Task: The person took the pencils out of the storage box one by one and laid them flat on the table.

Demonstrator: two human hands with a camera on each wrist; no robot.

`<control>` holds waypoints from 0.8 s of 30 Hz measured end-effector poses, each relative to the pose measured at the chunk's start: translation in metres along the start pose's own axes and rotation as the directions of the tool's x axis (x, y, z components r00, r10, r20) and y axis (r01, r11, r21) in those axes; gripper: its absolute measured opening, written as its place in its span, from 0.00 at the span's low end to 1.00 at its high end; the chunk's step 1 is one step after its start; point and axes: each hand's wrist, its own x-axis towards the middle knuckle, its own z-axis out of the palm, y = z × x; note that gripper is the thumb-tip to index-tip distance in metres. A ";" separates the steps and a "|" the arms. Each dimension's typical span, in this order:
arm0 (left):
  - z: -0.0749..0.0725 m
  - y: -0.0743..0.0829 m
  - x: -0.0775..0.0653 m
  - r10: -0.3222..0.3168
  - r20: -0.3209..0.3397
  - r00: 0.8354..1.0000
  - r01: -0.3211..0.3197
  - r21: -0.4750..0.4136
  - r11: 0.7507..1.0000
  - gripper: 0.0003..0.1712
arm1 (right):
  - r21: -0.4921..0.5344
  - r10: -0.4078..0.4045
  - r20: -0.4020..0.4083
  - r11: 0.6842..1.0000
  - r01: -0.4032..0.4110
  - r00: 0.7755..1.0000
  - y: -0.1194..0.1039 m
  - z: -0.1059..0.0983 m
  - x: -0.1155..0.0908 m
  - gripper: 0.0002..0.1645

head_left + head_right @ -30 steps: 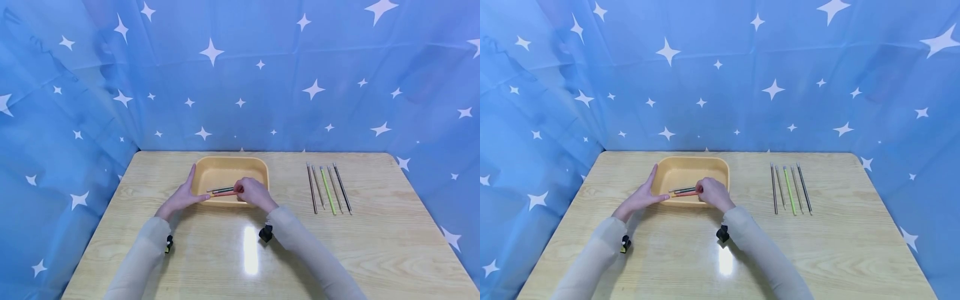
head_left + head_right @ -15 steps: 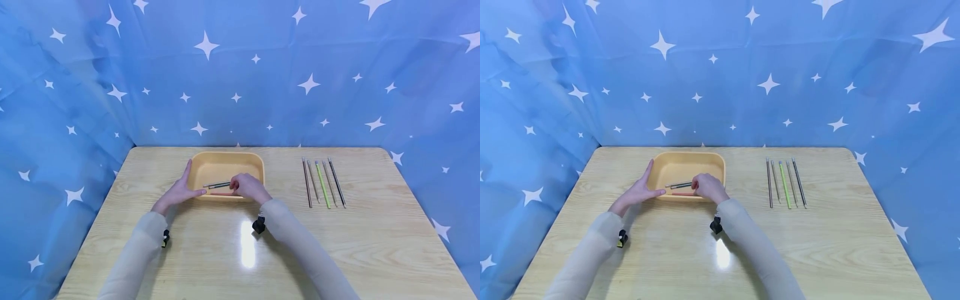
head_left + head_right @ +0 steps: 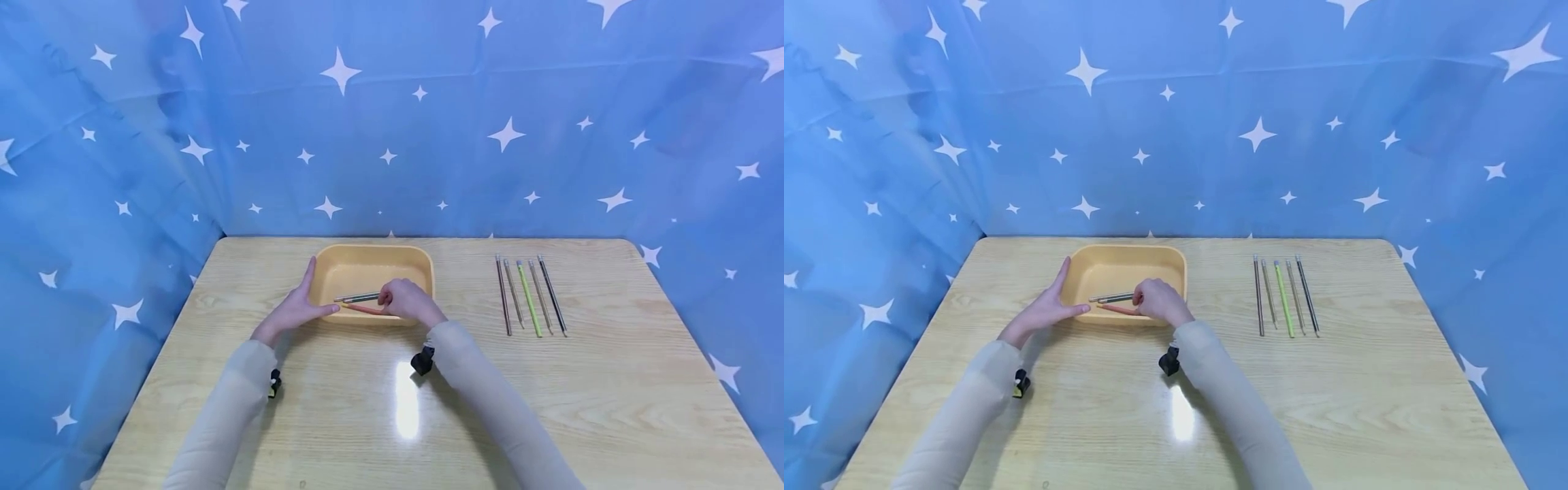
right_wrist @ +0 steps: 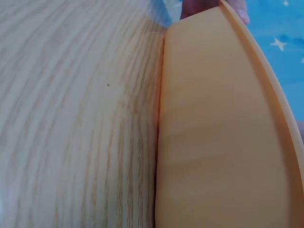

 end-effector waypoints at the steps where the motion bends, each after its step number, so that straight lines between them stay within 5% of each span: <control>1: 0.000 0.000 0.000 -0.003 0.002 1.000 0.003 -0.006 1.000 0.70 | 0.007 -0.005 0.008 1.000 0.005 1.000 0.000 0.000 0.000 0.06; 15: 0.001 0.000 0.002 -0.005 0.013 1.000 0.004 0.033 0.999 0.69 | 0.126 -0.148 0.076 0.982 0.137 0.986 0.007 -0.005 0.000 0.12; 24: -0.001 0.000 0.002 0.007 -0.005 1.000 -0.007 0.046 0.999 0.70 | 0.394 -0.161 -0.028 0.905 0.159 0.986 0.007 -0.013 -0.003 0.19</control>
